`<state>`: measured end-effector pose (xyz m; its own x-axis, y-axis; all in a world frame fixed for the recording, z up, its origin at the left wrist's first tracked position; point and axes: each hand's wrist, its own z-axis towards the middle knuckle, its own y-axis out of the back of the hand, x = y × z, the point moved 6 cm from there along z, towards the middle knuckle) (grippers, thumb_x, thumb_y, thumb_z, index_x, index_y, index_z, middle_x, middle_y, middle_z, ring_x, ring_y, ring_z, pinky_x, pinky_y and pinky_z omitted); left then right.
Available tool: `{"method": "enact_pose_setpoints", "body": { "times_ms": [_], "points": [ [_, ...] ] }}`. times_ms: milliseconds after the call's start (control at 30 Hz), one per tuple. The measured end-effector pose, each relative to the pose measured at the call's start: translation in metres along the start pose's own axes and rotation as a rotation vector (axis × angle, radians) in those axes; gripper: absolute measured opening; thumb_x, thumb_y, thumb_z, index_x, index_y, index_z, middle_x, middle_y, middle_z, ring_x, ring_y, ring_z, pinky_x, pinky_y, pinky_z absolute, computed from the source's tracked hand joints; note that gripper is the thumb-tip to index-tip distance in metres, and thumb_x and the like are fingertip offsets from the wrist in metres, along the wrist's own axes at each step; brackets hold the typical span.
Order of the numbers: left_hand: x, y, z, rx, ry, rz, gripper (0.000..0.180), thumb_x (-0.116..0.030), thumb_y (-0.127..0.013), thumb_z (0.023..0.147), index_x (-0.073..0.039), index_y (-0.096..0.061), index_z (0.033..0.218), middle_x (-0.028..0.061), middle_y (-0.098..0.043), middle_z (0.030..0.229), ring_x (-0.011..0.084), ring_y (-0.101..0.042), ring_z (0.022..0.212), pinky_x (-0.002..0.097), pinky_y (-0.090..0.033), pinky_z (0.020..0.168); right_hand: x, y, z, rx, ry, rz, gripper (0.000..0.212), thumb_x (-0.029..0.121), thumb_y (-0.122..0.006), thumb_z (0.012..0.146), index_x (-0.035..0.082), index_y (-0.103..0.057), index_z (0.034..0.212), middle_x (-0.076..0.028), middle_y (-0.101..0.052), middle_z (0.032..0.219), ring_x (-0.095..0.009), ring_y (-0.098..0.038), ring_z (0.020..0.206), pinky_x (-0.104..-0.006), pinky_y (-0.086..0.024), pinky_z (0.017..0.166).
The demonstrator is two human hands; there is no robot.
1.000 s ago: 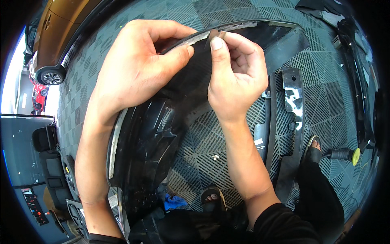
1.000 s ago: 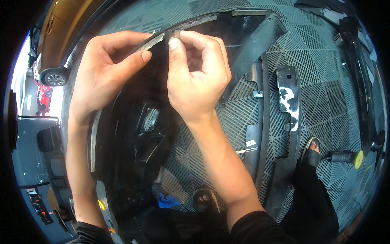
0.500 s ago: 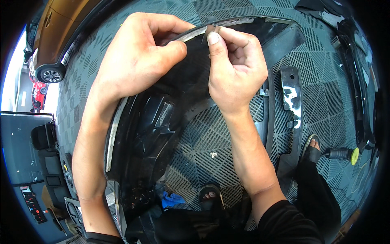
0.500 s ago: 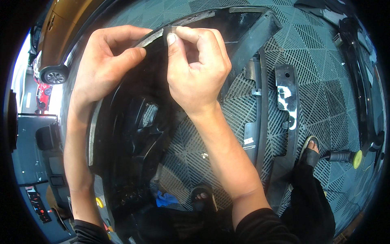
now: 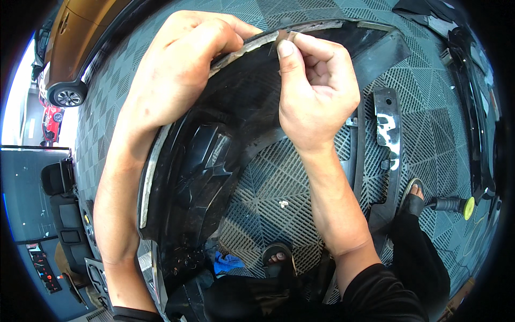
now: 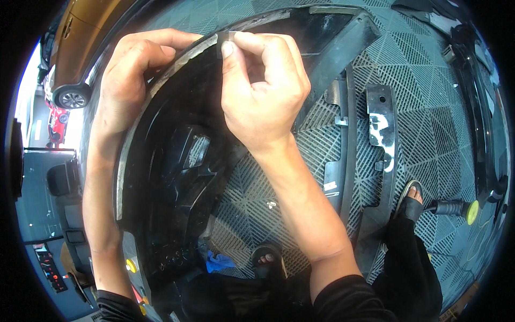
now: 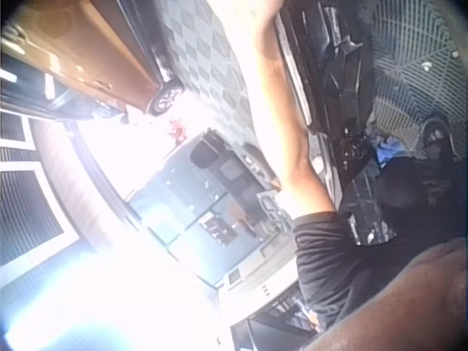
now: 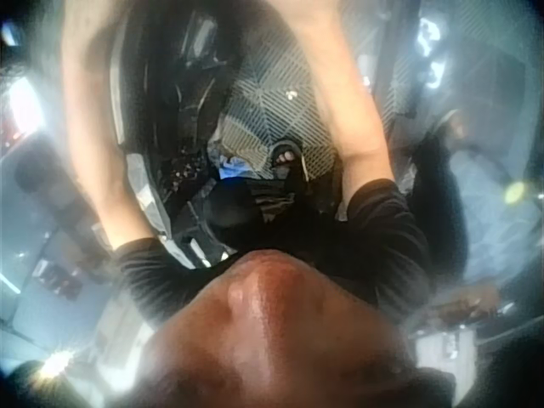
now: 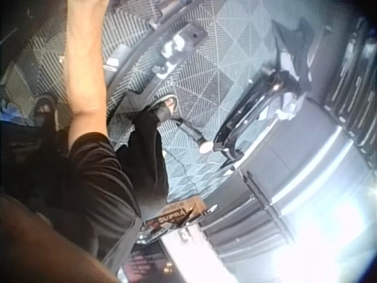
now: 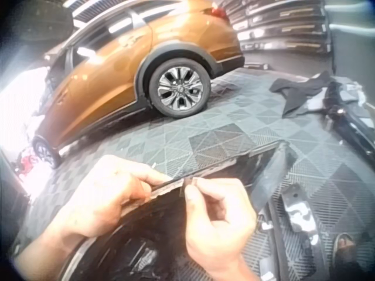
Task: The person removes adhesive residue from a black plastic car part, then uses a small metal tool to scrape and clean the edges. They continue to peel and scrape adhesive along the perimeter of the part.
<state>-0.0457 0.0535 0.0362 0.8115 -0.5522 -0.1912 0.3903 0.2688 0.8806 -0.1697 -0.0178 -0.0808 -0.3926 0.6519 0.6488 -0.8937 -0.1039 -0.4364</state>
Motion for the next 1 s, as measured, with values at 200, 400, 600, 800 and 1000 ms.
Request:
{"method": "enact_pose_setpoints", "body": {
  "times_ms": [200,400,600,800,1000],
  "points": [
    [-0.002,0.002,-0.008,-0.027,0.034,0.253,0.021,0.006,-0.074,0.083,-0.003,-0.063,0.099,0.0149,-0.073,0.115,0.0254,-0.068,0.101,0.0327,-0.056,0.087,0.0,0.001,-0.001,0.01,0.013,-0.012,0.013,-0.006,-0.077,0.083,-0.002,-0.07,0.094,-0.009,-0.067,0.089,-0.013,-0.065,0.071,-0.0241,-0.053,0.061],
    [-0.001,0.001,-0.001,0.021,-0.053,0.162,0.02,0.005,-0.074,0.083,-0.002,-0.064,0.099,0.0137,-0.073,0.115,0.0252,-0.068,0.1,0.0345,-0.055,0.089,0.005,-0.003,-0.005,0.103,0.0,-0.088,0.016,-0.005,-0.07,0.094,-0.005,-0.063,0.107,-0.009,-0.071,0.095,-0.01,-0.068,0.083,-0.0216,-0.056,0.077],
    [0.005,-0.002,0.002,0.037,0.386,-0.261,0.016,-0.006,-0.06,0.092,0.002,-0.071,0.101,0.0121,-0.073,0.113,0.0196,-0.067,0.097,0.0309,-0.053,0.087,0.0,-0.005,-0.008,-0.064,-0.071,0.034,0.013,-0.005,-0.077,0.084,-0.002,-0.07,0.095,-0.008,-0.066,0.087,-0.012,-0.064,0.067,-0.0237,-0.052,0.059],
    [0.012,-0.011,0.004,-0.04,0.627,-0.543,0.031,-0.012,-0.051,0.09,0.011,-0.071,0.093,0.0102,-0.075,0.097,0.0116,-0.065,0.082,0.0242,-0.05,0.079,0.002,-0.004,-0.01,-0.081,-0.065,0.0,0.012,-0.005,-0.077,0.083,-0.001,-0.07,0.093,-0.008,-0.065,0.085,-0.012,-0.062,0.065,-0.0245,-0.051,0.057],
    [0.016,-0.013,0.0,0.032,0.656,-0.429,0.043,-0.022,-0.047,0.093,0.005,-0.073,0.113,0.0141,-0.076,0.097,0.0166,-0.07,0.083,0.0277,-0.055,0.085,0.0,-0.003,-0.012,-0.081,-0.055,0.009,0.012,-0.006,-0.076,0.083,-0.001,-0.07,0.092,-0.007,-0.064,0.084,-0.011,-0.062,0.063,-0.0242,-0.05,0.056]
  ]
}}
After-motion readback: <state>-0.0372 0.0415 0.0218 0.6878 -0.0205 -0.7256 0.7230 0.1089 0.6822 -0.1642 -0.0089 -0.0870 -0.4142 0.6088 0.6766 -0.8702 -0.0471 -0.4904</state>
